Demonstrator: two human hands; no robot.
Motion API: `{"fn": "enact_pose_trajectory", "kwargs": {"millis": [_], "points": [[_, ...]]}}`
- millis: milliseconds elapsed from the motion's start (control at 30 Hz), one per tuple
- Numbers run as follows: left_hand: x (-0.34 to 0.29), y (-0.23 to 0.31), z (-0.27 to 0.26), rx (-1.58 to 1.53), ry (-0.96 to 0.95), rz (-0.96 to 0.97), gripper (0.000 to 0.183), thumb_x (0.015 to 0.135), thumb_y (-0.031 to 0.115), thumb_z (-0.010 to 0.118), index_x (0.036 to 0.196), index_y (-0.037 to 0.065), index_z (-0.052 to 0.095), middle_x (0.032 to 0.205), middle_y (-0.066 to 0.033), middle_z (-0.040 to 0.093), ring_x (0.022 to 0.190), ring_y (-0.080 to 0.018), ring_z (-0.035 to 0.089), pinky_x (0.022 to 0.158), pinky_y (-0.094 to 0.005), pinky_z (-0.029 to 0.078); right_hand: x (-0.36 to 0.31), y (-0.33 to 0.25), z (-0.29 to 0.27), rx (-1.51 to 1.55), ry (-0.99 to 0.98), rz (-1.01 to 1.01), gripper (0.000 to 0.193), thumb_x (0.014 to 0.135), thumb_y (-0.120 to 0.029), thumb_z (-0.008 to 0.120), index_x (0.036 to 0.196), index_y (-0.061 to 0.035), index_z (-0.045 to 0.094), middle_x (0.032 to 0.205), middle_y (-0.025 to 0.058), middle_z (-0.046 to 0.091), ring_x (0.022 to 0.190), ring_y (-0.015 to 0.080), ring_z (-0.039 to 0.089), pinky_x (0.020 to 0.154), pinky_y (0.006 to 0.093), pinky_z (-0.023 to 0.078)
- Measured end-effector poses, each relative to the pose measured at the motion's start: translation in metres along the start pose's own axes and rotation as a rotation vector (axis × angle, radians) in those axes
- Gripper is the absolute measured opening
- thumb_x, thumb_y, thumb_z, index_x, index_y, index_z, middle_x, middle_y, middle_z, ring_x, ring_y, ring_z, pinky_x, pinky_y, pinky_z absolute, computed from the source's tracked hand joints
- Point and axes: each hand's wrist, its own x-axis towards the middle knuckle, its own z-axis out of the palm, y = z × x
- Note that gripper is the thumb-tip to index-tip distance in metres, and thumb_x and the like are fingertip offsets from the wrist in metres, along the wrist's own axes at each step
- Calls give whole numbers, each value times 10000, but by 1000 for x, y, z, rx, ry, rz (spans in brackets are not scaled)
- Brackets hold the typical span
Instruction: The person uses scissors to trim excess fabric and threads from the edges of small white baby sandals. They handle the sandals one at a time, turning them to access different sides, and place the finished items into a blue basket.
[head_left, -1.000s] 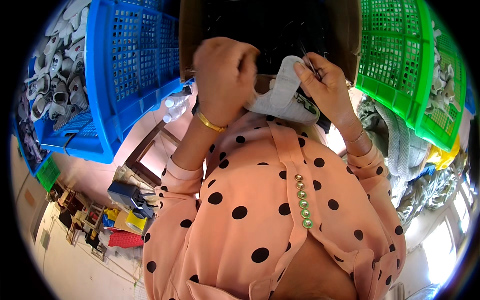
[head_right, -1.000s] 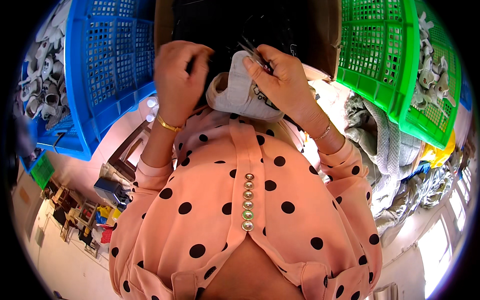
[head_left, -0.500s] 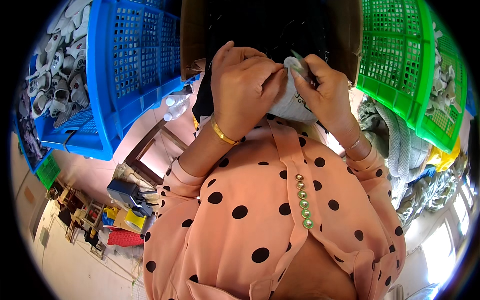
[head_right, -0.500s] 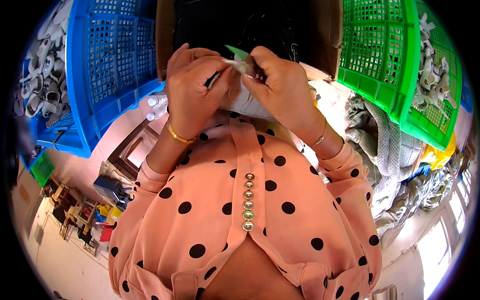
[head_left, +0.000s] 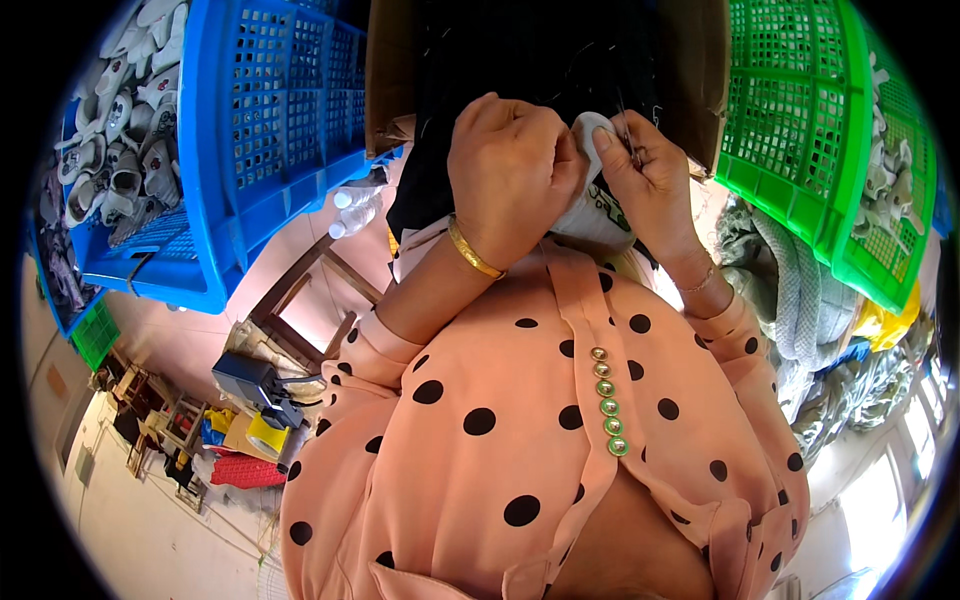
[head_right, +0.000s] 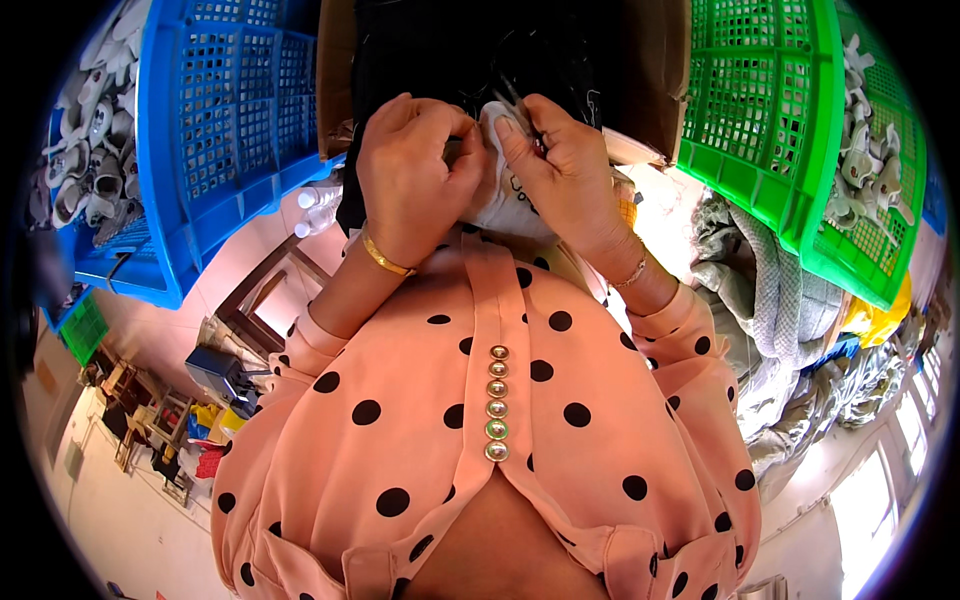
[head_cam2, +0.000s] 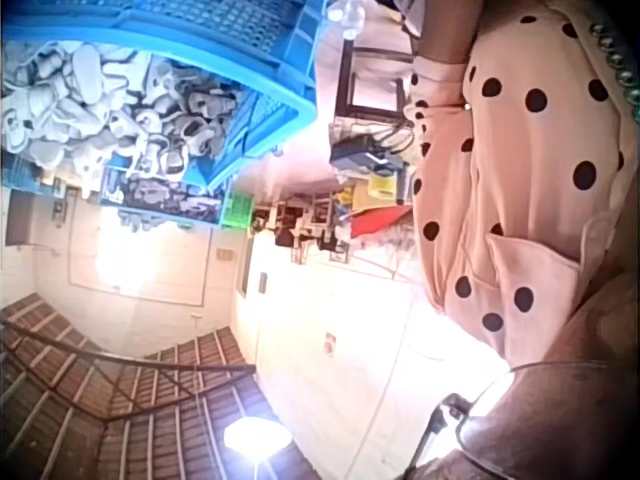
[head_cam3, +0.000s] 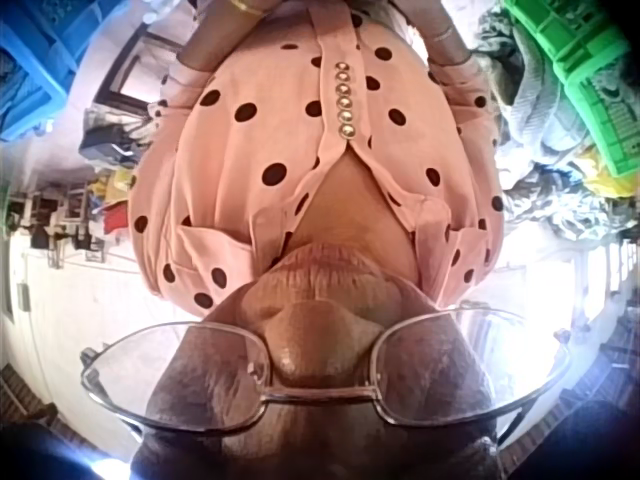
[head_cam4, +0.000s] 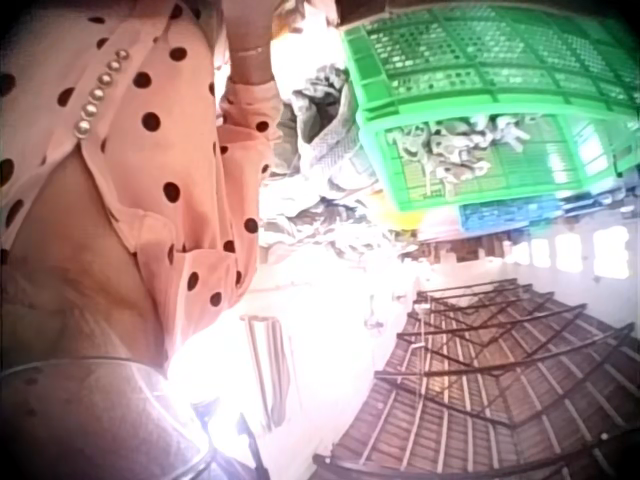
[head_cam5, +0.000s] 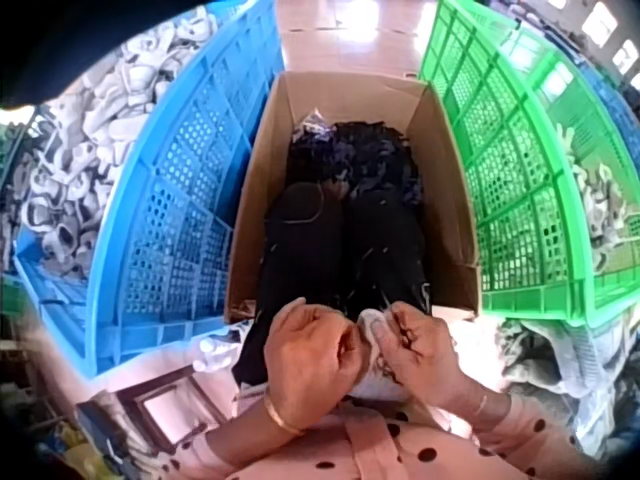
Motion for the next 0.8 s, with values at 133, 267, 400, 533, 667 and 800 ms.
{"fn": "enact_pose_trajectory", "kwargs": {"millis": [133, 267, 400, 533, 667, 800], "points": [[-5, -31, -1, 57, -30, -242, 59, 734, 91, 662, 708, 72, 613, 633, -79, 627, 585, -270, 623, 604, -337, 515, -7, 6, 0, 254, 25, 160, 236, 947, -191, 597, 818, -26, 487, 590, -49, 397, 552, 8, 343, 477, 191, 290], [-1, -29, -11, -768, -86, -554, 223, 839, 215, 687, 960, 29, 684, 852, -102, 707, 745, -164, 677, 652, -260, 512, -7, 13, -2, 360, 14, 173, 229, 962, -211, 580, 833, -37, 509, 590, -75, 398, 544, -1, 341, 479, 173, 282], [-8, -14, -17, -754, -482, -459, 252, 893, 144, 662, 1080, -25, 645, 900, -63, 688, 797, -66, 607, 712, -195, 487, -4, 7, -8, 213, 0, 93, 256, 949, -263, 597, 846, -40, 524, 572, -39, 402, 527, 27, 379, 470, 204, 324], [-8, -10, -13, -937, -474, -644, 212, 883, 135, 678, 1026, -22, 671, 864, -39, 689, 754, -46, 593, 669, -187, 485, 2, 8, -21, -281, 136, -248, 358, 898, -396, 625, 833, -56, 533, 553, 13, 467, 478, 123, 489, 454, 273, 389], [-10, -15, -9, -1047, -450, -689, 194, 885, 110, 671, 1032, -16, 677, 881, -46, 694, 788, -54, 604, 707, -196, 497, 3, -7, -38, -895, 92, -486, 443, 846, -500, 616, 743, -89, 488, 559, 29, 523, 478, 225, 543, 443, 324, 420], [-12, -13, -8, -1121, -373, -693, 189, 873, 89, 677, 1019, -31, 674, 843, -48, 693, 692, -38, 585, 597, -171, 466, 8, -14, -39, -1153, 91, -620, 457, 823, -518, 628, 682, -126, 440, 515, 11, 456, 450, 174, 513, 444, 290, 412]]}}
